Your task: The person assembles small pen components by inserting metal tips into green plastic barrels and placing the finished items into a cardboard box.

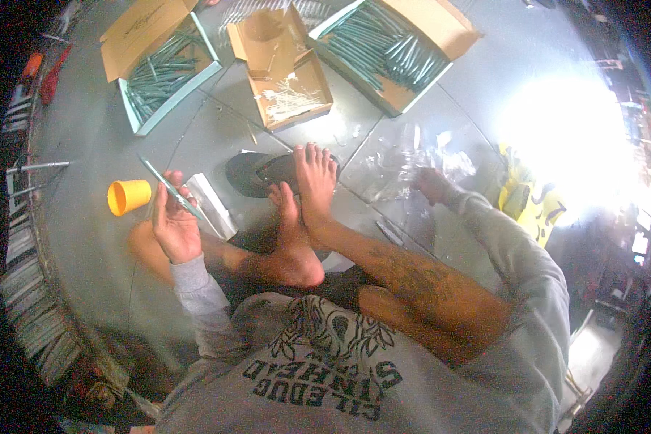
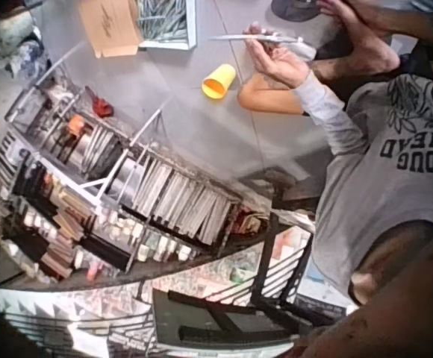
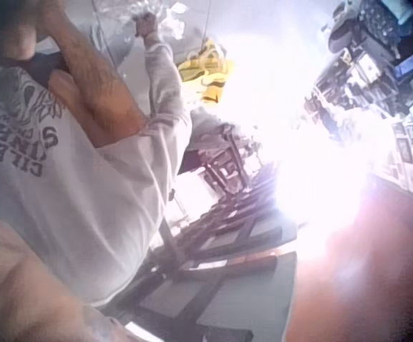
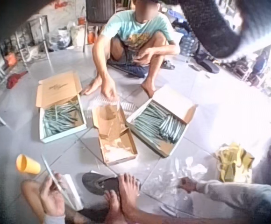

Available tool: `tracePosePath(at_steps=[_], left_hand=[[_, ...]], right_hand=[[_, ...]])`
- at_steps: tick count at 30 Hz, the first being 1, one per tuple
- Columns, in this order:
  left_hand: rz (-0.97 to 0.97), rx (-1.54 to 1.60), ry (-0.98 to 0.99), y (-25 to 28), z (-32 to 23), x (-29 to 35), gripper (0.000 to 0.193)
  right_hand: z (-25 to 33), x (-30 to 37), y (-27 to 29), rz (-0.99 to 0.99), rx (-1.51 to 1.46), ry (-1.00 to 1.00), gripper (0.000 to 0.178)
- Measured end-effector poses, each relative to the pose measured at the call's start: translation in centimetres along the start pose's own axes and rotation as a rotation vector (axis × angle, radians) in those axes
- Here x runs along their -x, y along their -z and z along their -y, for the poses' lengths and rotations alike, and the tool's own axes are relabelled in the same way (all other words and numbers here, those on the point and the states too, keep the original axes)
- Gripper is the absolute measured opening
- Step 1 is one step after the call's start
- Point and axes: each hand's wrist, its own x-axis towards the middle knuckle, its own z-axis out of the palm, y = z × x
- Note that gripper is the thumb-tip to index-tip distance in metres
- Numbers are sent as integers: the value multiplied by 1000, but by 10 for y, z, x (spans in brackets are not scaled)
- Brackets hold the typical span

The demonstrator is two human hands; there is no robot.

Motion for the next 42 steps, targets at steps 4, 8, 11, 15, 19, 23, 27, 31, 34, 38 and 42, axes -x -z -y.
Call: tracePosePath(at_steps=[4, 8, 11, 15, 19, 23, 27, 31, 34, 38, 42], left_hand=[[-15, -26, 5, 36, -12, 28, 40], [41, -115, 112, 36, 0, 32, 42], [-77, -95, 135, 40, 11, 43, 37], [33, -66, 169, 25, 10, 46, 37], [72, 22, 114, 6, -3, 56, 37], [96, 156, 102, -10, -19, 62, 40], [164, 112, 56, -13, -33, 69, 41], [227, 61, 41, -16, -45, 71, 42], [285, 5, 45, -35, -50, 73, 40], [339, -77, 11, -59, -57, 78, 41], [397, -132, 31, -89, -59, 85, 44]], right_hand=[[34, -15, -25, -272, 583, -55, 26], [66, -26, -4, 65, 1003, 5, 23], [162, -51, -35, -83, 852, 462, 22], [250, -107, -106, 18, 636, 815, 17], [319, -143, -180, -195, 865, 602, 12], [314, -197, -229, -482, 809, 404, 17], [309, -182, -215, -354, 782, 724, 11], [325, -170, -193, -193, 598, 744, 14], [350, -77, -104, 187, 85, 659, 19], [381, 63, -2, 221, 149, 801, 25], [391, 151, 18, 104, -170, 772, 25]])
